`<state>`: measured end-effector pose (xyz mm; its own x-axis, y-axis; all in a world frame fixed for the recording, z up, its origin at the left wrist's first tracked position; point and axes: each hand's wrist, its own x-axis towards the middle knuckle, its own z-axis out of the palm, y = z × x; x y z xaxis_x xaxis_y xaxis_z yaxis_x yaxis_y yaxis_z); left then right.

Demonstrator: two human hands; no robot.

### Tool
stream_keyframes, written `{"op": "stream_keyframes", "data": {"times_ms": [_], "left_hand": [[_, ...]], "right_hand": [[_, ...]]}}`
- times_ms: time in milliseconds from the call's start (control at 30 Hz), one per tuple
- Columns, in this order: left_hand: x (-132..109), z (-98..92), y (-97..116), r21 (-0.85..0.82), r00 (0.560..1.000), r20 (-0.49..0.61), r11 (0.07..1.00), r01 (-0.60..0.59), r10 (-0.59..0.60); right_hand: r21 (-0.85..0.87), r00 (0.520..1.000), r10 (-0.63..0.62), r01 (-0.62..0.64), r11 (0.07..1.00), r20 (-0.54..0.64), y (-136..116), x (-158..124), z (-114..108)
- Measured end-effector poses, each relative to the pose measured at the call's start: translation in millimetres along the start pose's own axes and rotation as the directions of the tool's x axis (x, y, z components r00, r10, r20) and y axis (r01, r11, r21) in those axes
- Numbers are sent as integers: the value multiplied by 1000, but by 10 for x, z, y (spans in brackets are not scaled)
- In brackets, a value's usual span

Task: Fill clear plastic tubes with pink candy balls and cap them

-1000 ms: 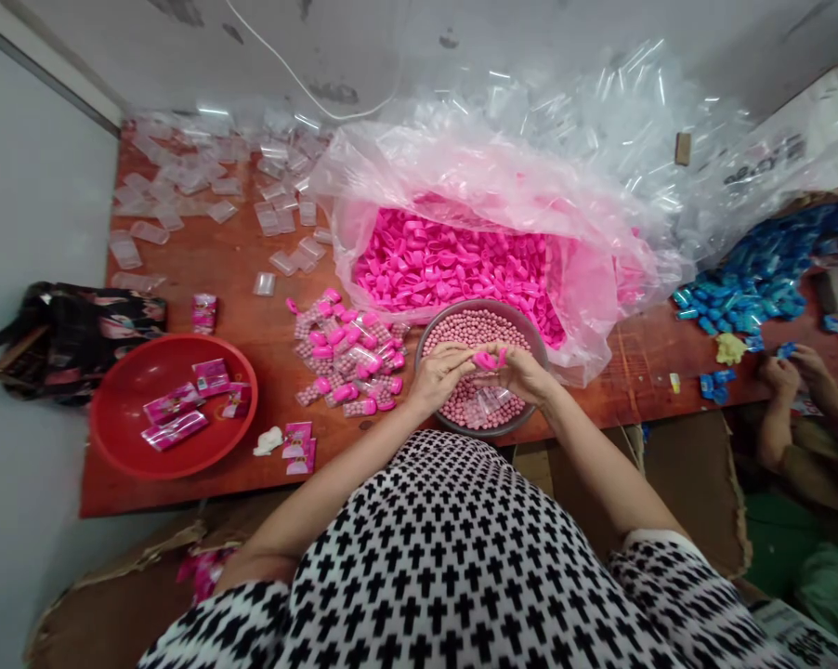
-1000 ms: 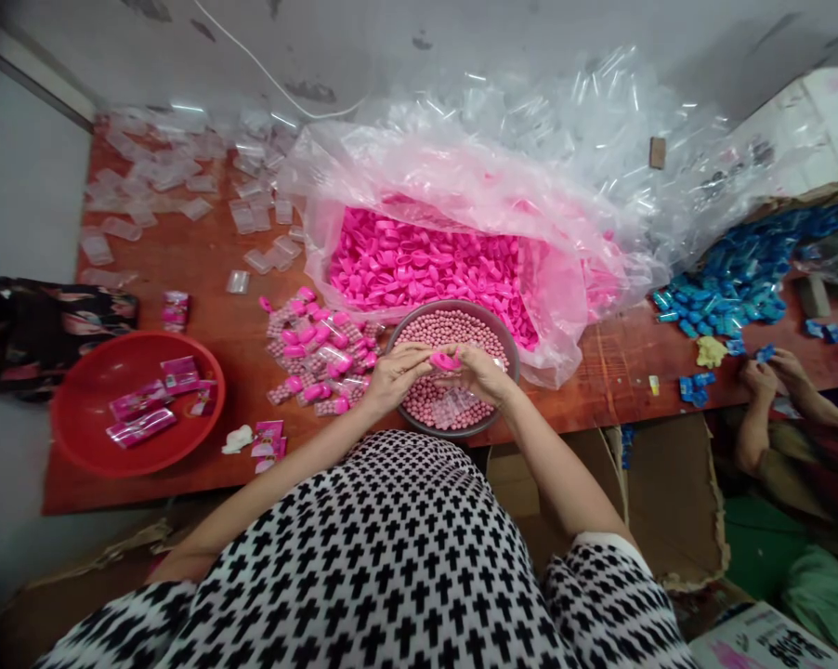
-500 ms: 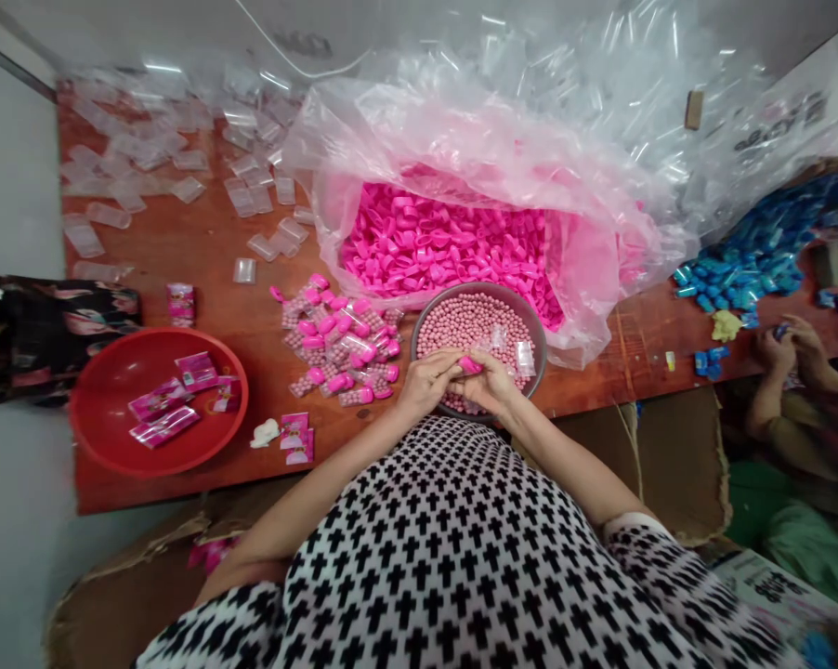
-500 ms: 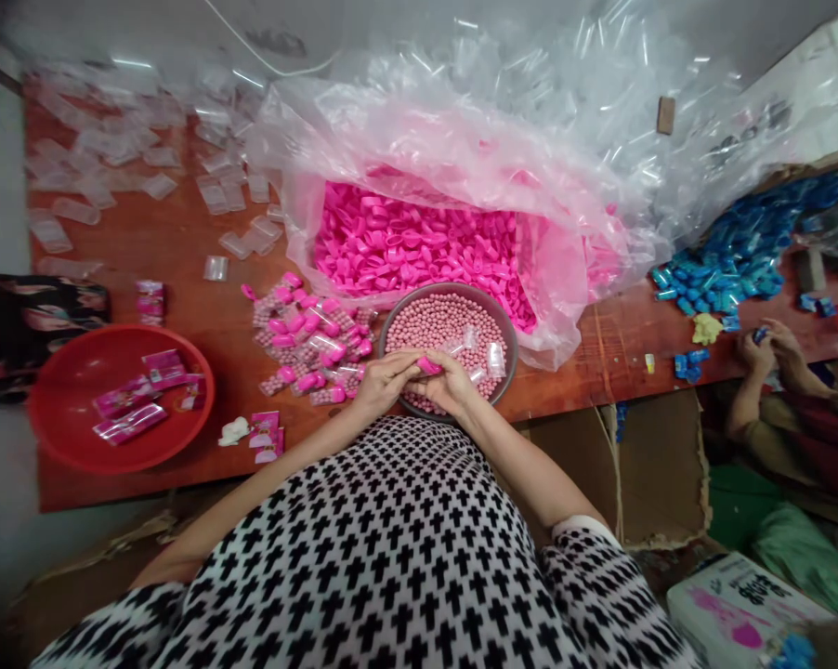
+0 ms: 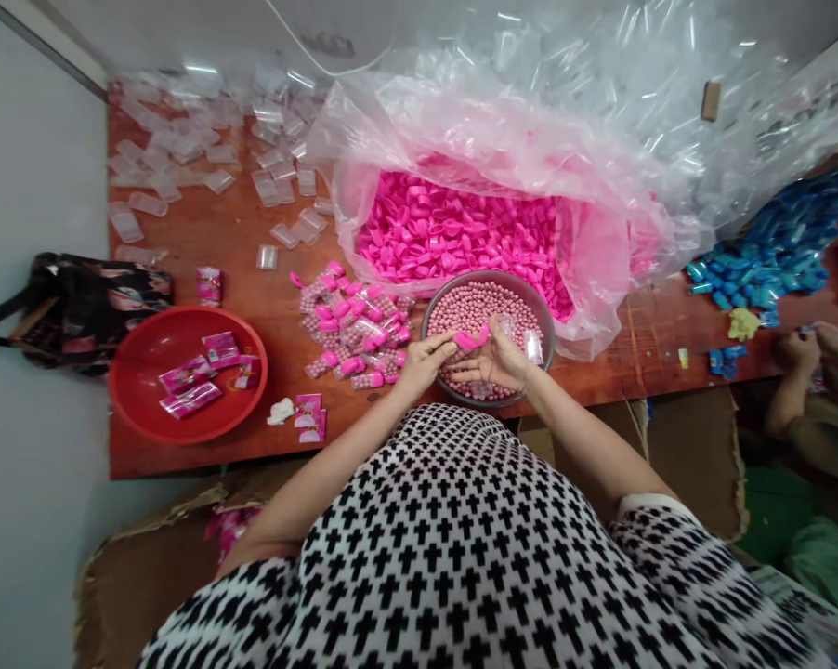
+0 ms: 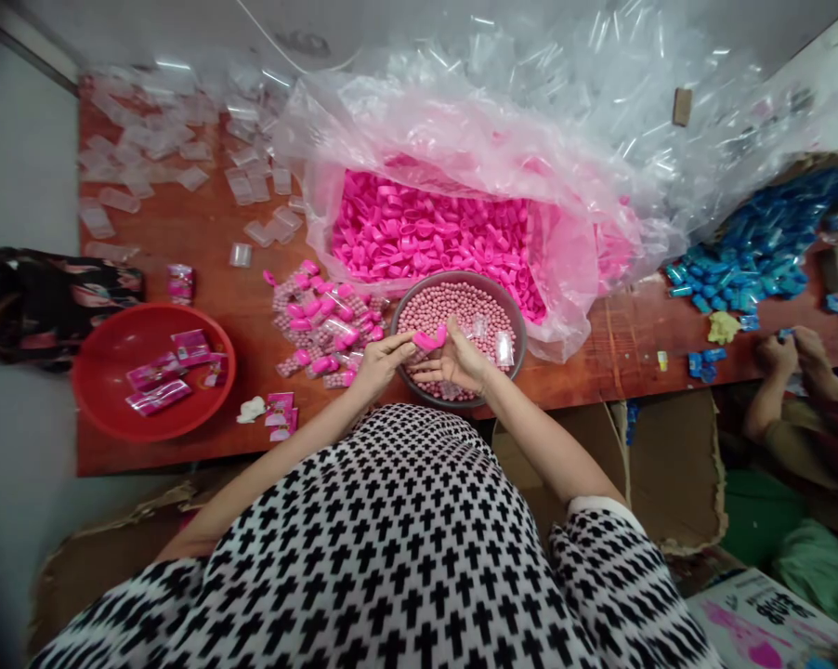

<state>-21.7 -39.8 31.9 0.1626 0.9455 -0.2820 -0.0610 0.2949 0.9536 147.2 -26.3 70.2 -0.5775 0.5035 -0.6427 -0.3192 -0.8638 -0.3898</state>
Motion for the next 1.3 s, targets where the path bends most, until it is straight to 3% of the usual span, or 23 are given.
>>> {"op": "stream_keyframes", "data": {"times_ms": [300, 533, 633, 667, 733, 800, 933, 1000, 1100, 1167, 1233, 1300], "left_hand": [[-11, 34, 42, 32, 996, 41, 996, -84, 82], [-6, -16, 79, 47, 993, 36, 993, -110, 108], [-4, 6, 55, 41, 996, -33, 996, -85, 86], [-5, 22, 43, 33, 995, -61, 997, -71, 73], [-9, 58, 20, 12, 993, -107, 999, -50, 51], [-15, 90, 8, -2, 991, -124, 999, -47, 46], [-28, 116, 22, 13, 989, -116, 996, -88, 89], [-30, 109, 38, 65, 982, -113, 987, -145, 151], [-33, 81, 66, 166, 952, -105, 949, -268, 287], [-47, 66, 88, 204, 932, -78, 920, -333, 355], [-77, 63, 105, 206, 923, -43, 907, -367, 383], [-117, 68, 105, 188, 925, -14, 910, -370, 379]], "right_hand": [[28, 1000, -4, 4, 1000, -11, 34, -9, 17], [69, 998, 41, -44, 997, 51, 16, -13, 64], [-55, 992, -95, 90, 994, -83, 28, 12, 100], [-137, 965, -211, 190, 972, -159, 38, 20, 113], [-330, 854, -453, 363, 871, -255, 66, 33, 137], [-470, 765, -593, 438, 766, -253, 100, 38, 154], [-534, 724, -652, 468, 704, -224, 138, 28, 148], [-454, 757, -606, 462, 762, -245, 120, 16, 130], [-216, 904, -380, 338, 916, -196, 50, -12, 112], [-105, 969, -225, 214, 971, -101, 10, -27, 120], [-43, 985, -163, 160, 986, -52, 14, -27, 145], [10, 980, -184, 185, 983, -73, 76, 3, 181]]}}
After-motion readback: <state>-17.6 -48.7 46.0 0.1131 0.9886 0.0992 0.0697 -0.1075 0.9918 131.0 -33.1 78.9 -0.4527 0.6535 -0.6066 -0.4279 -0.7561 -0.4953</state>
